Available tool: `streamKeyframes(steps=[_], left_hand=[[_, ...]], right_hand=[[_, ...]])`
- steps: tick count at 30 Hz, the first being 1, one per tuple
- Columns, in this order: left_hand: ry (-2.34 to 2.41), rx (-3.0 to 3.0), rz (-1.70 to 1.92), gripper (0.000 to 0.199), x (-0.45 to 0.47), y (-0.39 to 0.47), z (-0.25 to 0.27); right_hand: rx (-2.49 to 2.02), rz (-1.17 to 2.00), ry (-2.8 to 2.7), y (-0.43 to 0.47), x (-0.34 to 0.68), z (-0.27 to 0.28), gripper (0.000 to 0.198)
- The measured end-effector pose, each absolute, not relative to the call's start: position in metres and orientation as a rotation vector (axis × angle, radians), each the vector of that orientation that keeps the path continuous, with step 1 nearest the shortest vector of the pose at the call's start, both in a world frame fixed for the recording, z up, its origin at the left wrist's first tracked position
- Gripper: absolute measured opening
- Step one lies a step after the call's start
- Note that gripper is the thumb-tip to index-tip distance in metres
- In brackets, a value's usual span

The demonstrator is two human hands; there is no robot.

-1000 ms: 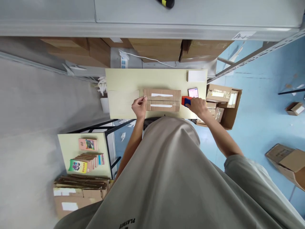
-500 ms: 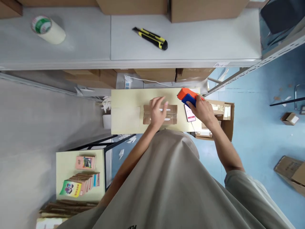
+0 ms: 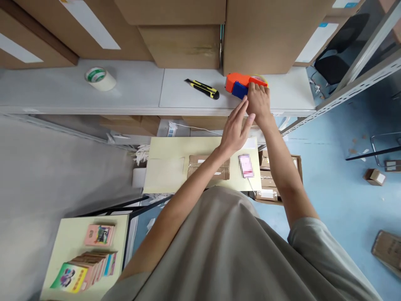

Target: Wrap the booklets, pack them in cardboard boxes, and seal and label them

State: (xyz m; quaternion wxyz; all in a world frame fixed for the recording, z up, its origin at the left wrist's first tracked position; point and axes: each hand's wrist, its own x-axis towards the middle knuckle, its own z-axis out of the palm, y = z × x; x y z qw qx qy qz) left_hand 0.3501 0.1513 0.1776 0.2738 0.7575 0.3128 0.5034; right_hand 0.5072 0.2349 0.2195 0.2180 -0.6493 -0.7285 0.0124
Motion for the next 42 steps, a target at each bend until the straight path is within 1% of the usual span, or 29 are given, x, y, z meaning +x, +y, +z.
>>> streamKeyframes(steps=[3, 7, 8, 9, 12, 13, 15, 17, 19, 23, 26, 29, 31, 34, 35, 38, 42], left_hand=[[0.96, 1.933, 1.262, 0.072, 0.32, 0.123, 0.15], [1.351, 1.738, 1.179, 0.072, 0.238, 0.067, 0.086], [1.495, 1.66, 1.16, 0.071, 0.215, 0.052, 0.07], [1.645, 1.567, 1.13, 0.068, 0.193, 0.036, 0.055], [1.966, 1.317, 1.003, 0.056, 0.147, -0.002, 0.026], [2.012, 1.279, 0.96, 0.051, 0.14, -0.009, 0.02], [2.04, 1.28, 0.894, 0.042, 0.137, -0.016, 0.014], [2.054, 1.316, 0.868, 0.038, 0.142, -0.014, 0.011], [2.089, 1.328, 0.874, 0.042, 0.148, -0.009, 0.008], [2.094, 1.239, 0.918, 0.053, 0.15, -0.01, -0.008], [2.01, 0.969, 0.991, 0.046, 0.147, -0.02, -0.024], [1.974, 0.795, 1.08, 0.041, 0.144, -0.024, -0.035], [1.985, 0.793, 1.094, 0.038, 0.141, -0.022, -0.035], [1.993, 0.897, 1.06, 0.044, 0.131, -0.016, -0.028], [1.988, 0.957, 1.056, 0.044, 0.127, -0.015, -0.024], [1.942, 1.107, 1.033, 0.035, 0.118, -0.013, -0.015], [1.88, 1.203, 0.891, 0.026, 0.113, -0.007, -0.007]], right_hand=[[-1.867, 0.014, -2.018, 0.233, 0.501, 0.216, 0.048], [-1.974, -0.062, -1.812, 0.156, 0.48, 0.197, 0.055], [-1.995, 0.016, -1.787, 0.129, 0.472, 0.187, 0.06], [-2.041, 0.163, -1.801, 0.101, 0.464, 0.175, 0.063], [-2.318, 0.814, -1.864, 0.028, 0.434, 0.135, 0.067], [-2.373, 0.973, -1.894, 0.012, 0.424, 0.123, 0.067], [-2.471, 1.085, -1.931, -0.007, 0.406, 0.103, 0.069], [-2.536, 1.005, -1.949, -0.012, 0.393, 0.089, 0.072], [-2.569, 0.91, -1.945, -0.009, 0.39, 0.079, 0.073], [-2.428, 0.901, -1.923, -0.011, 0.407, 0.056, 0.062], [-2.208, 0.941, -1.872, -0.022, 0.425, 0.037, 0.063], [-2.122, 0.952, -1.794, -0.031, 0.432, 0.024, 0.062], [-2.104, 0.976, -1.745, -0.033, 0.433, 0.022, 0.063], [-2.076, 1.027, -1.66, -0.034, 0.431, 0.025, 0.066], [-2.081, 1.027, -1.629, -0.035, 0.43, 0.027, 0.067], [-2.121, 0.977, -1.545, -0.039, 0.427, 0.033, 0.065], [-2.136, 0.977, -1.533, -0.036, 0.424, 0.042, 0.055]])
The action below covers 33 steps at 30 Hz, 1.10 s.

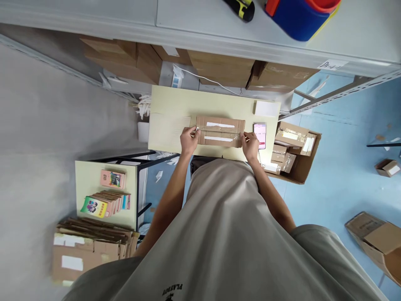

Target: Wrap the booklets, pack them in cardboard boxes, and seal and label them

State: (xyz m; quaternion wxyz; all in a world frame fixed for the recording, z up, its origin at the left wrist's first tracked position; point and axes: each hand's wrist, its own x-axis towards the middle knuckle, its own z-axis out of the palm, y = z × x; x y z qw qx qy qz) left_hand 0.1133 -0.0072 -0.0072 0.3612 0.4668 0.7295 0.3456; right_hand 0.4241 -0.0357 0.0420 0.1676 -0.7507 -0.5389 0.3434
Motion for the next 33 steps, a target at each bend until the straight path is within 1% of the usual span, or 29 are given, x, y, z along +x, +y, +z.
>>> streamKeyframes(steps=[4, 9, 17, 21, 26, 29, 33], left_hand=[[1.859, 1.287, 0.942, 0.019, 0.108, 0.006, 0.003], [1.889, 1.27, 1.014, 0.021, 0.107, 0.01, 0.009], [1.958, 0.99, 0.744, 0.018, 0.117, -0.029, -0.025], [1.991, 1.051, 0.671, 0.027, 0.107, -0.038, -0.029], [2.086, 1.213, 0.789, 0.041, 0.113, -0.015, -0.016], [1.963, 1.402, 0.8, 0.04, 0.14, 0.011, -0.007], [1.663, 1.626, 0.753, 0.037, 0.207, 0.044, -0.003]], right_hand=[[-2.087, 0.934, -1.6, -0.023, 0.428, 0.054, 0.046], [-2.004, 0.917, -1.571, -0.014, 0.433, 0.05, 0.04], [-2.133, 1.152, -1.507, -0.037, 0.433, 0.002, 0.028], [-2.128, 1.217, -1.573, -0.045, 0.438, -0.01, 0.029], [-2.159, 1.108, -1.558, -0.035, 0.464, -0.015, 0.03], [-2.217, 1.002, -1.506, -0.02, 0.489, -0.017, 0.031], [-2.233, 0.9, -1.341, 0.004, 0.523, -0.026, 0.028]])
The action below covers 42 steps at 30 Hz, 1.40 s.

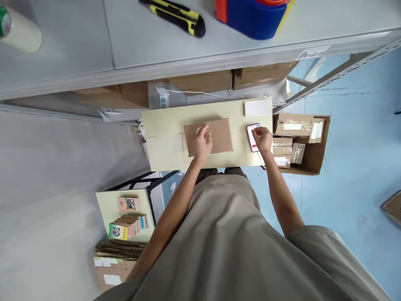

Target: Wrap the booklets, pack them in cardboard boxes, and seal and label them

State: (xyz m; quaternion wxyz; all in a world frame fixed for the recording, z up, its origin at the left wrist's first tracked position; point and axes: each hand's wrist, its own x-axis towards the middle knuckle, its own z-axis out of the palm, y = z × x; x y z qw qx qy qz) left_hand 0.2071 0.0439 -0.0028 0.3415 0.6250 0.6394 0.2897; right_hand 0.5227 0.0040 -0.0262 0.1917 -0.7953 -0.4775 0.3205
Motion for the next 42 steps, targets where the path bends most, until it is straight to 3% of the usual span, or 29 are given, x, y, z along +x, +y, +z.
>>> streamKeyframes(steps=[6, 15, 25, 34, 39, 42], left_hand=[[1.36, 1.707, 0.51, 0.043, 0.326, 0.092, -0.018], [1.645, 1.476, 0.173, 0.032, 0.406, 0.152, -0.082], [1.638, 1.46, 0.266, 0.049, 0.412, 0.146, -0.094], [1.729, 1.218, 0.528, 0.017, 0.421, 0.155, -0.084], [1.549, 1.322, 0.583, 0.003, 0.426, 0.149, -0.069], [1.365, 1.506, 0.54, 0.013, 0.429, 0.143, -0.06]], right_hand=[[-2.183, 0.712, -1.109, 0.044, 0.567, -0.065, 0.022], [-2.308, 0.656, -0.927, 0.089, 0.588, -0.125, 0.036], [-2.359, 0.606, -0.927, 0.09, 0.577, -0.116, 0.037], [-2.409, 0.595, -0.918, 0.093, 0.576, -0.11, 0.036], [-2.138, 0.656, -0.995, 0.098, 0.57, -0.096, 0.041], [-2.002, 0.706, -1.042, 0.107, 0.571, -0.087, 0.047]])
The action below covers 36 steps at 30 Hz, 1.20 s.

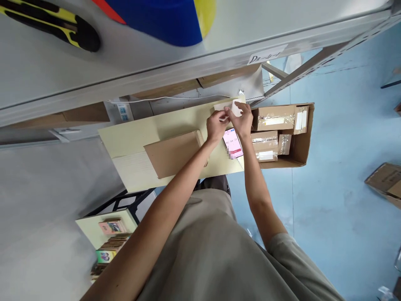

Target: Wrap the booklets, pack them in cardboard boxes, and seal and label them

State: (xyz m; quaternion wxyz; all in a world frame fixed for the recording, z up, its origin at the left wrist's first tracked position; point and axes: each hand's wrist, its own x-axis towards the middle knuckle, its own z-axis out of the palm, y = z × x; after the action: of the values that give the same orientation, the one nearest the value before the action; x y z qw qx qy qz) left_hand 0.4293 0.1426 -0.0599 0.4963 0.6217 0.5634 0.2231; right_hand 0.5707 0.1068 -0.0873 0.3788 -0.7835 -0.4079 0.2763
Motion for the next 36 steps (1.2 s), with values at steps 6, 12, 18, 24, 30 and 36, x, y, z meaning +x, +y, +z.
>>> streamKeyframes(steps=[6, 12, 18, 24, 30, 36], left_hand=[[1.08, 1.93, 0.288, 0.065, 0.439, 0.154, -0.06], [0.938, 2.031, -0.03, 0.101, 0.472, 0.175, -0.065], [0.98, 2.037, -0.158, 0.102, 0.487, 0.175, -0.062], [0.98, 2.023, -0.257, 0.099, 0.491, 0.186, -0.064], [1.027, 1.667, -0.092, 0.101, 0.465, 0.165, -0.036], [1.075, 1.032, 0.327, 0.066, 0.317, 0.08, 0.057]], right_hand=[[-2.021, 0.638, -0.931, 0.109, 0.629, -0.072, 0.029], [-2.034, 0.595, -0.894, 0.107, 0.674, -0.075, 0.039], [-2.18, 0.609, -0.801, 0.107, 0.66, -0.106, 0.041], [-2.254, 0.396, -0.323, 0.062, 0.655, -0.093, 0.052], [-2.025, 0.444, -0.407, 0.017, 0.612, -0.028, 0.049], [-1.671, 0.86, -0.54, -0.001, 0.529, 0.036, 0.058]])
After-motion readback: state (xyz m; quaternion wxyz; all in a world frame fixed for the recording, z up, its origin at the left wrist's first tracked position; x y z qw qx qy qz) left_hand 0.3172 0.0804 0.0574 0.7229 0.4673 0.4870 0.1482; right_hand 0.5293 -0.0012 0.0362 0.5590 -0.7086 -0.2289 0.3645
